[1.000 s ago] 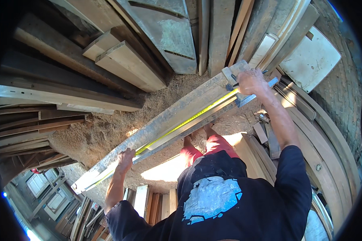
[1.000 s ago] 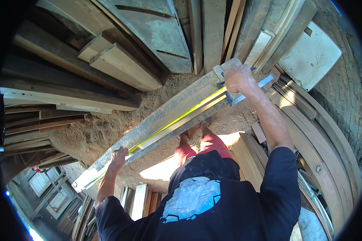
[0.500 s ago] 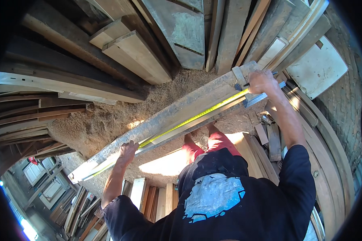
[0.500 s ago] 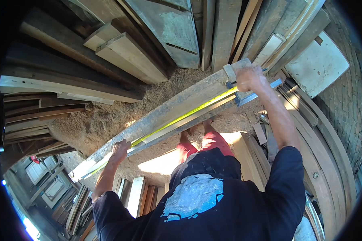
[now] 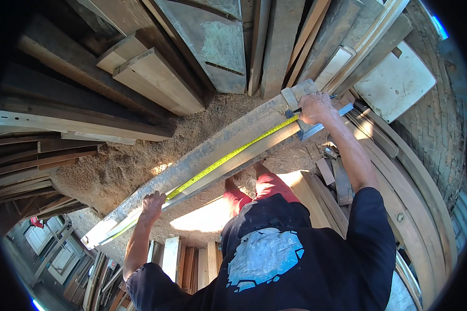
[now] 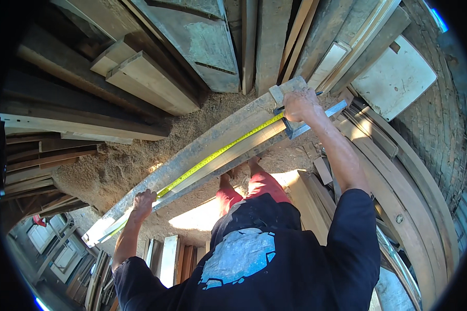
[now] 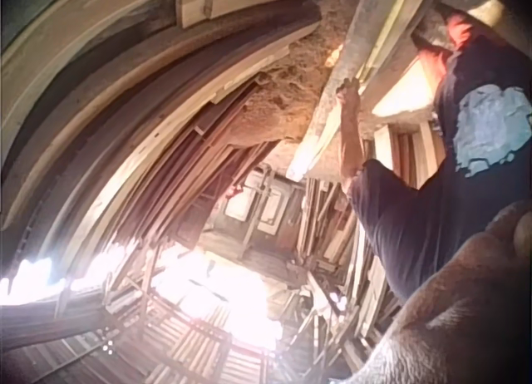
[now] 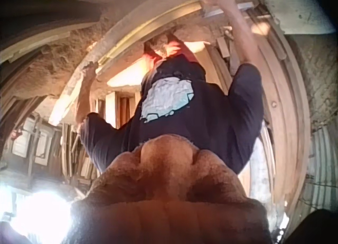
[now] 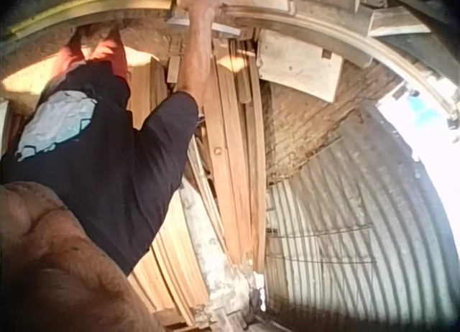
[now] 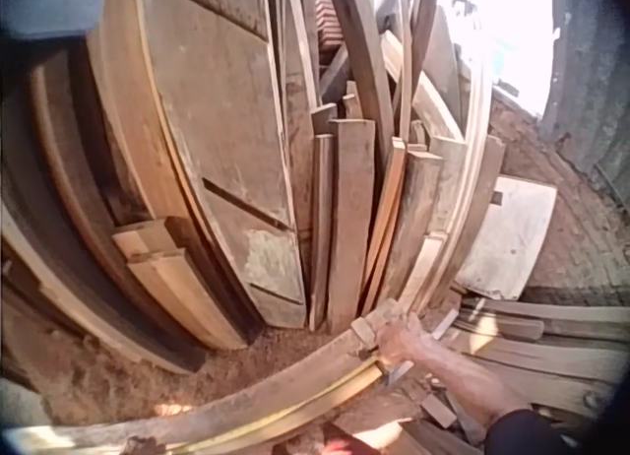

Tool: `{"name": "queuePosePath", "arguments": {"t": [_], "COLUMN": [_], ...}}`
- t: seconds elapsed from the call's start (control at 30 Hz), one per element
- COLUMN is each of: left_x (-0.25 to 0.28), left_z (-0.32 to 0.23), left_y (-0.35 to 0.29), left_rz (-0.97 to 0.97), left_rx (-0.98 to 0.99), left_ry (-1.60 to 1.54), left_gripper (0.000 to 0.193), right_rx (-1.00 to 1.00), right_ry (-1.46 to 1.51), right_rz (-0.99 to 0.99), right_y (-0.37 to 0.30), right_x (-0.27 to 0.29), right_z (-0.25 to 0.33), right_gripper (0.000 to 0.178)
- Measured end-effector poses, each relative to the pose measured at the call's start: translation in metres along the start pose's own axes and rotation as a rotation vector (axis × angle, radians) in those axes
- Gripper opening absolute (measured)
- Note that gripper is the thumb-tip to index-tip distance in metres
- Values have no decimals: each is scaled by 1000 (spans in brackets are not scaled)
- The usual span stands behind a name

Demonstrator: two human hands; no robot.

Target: The person marks a line on a wooden plank using a square and a pencil, then extends a tape measure along the plank and marks measurements with the pencil.

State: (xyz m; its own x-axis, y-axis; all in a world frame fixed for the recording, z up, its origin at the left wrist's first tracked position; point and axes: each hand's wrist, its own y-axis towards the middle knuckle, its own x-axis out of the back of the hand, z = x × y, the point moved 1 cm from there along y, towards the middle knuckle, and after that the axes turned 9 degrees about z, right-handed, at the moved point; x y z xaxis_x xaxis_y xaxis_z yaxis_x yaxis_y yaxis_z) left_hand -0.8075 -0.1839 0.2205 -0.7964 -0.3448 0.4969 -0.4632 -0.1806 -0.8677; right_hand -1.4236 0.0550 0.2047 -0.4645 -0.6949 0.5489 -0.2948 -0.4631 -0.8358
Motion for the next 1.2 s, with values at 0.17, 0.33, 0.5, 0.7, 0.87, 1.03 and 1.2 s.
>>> {"name": "queuePosePath", "arguments": {"t": [0.17,0.33,0.5,0.7,0.87,1.03,1.2], "left_x": [5,8,2,10,5,3,-1], "left_z": [-2,-4,-13,-14,-11,-9,-6], "left_y": [0,-2,-5,-4,-4,-5,-5], "left_rz": [22,64,-44,-44,-36,-44,-79], "left_rx": [-16,38,53,18,25,24,-9], "left_ry": [-1,-10,-20,-10,-44,-42,-36], "left_gripper": [17,19,18,13,15,16,15], "right_rx": [27,7,0,20,-47,-22,-32], "right_ry": [40,16,7,-10,4,5,11], "right_rz": [45,66,37,84,34,116,135], "right_y": [-20,0,5,-19,-1,-3,-5], "right_x": [21,3,3,26,-1,5,10], "right_z": [9,2,0,0,-1,3,5], "right_gripper": [26,32,35,40,41,43,42]}}
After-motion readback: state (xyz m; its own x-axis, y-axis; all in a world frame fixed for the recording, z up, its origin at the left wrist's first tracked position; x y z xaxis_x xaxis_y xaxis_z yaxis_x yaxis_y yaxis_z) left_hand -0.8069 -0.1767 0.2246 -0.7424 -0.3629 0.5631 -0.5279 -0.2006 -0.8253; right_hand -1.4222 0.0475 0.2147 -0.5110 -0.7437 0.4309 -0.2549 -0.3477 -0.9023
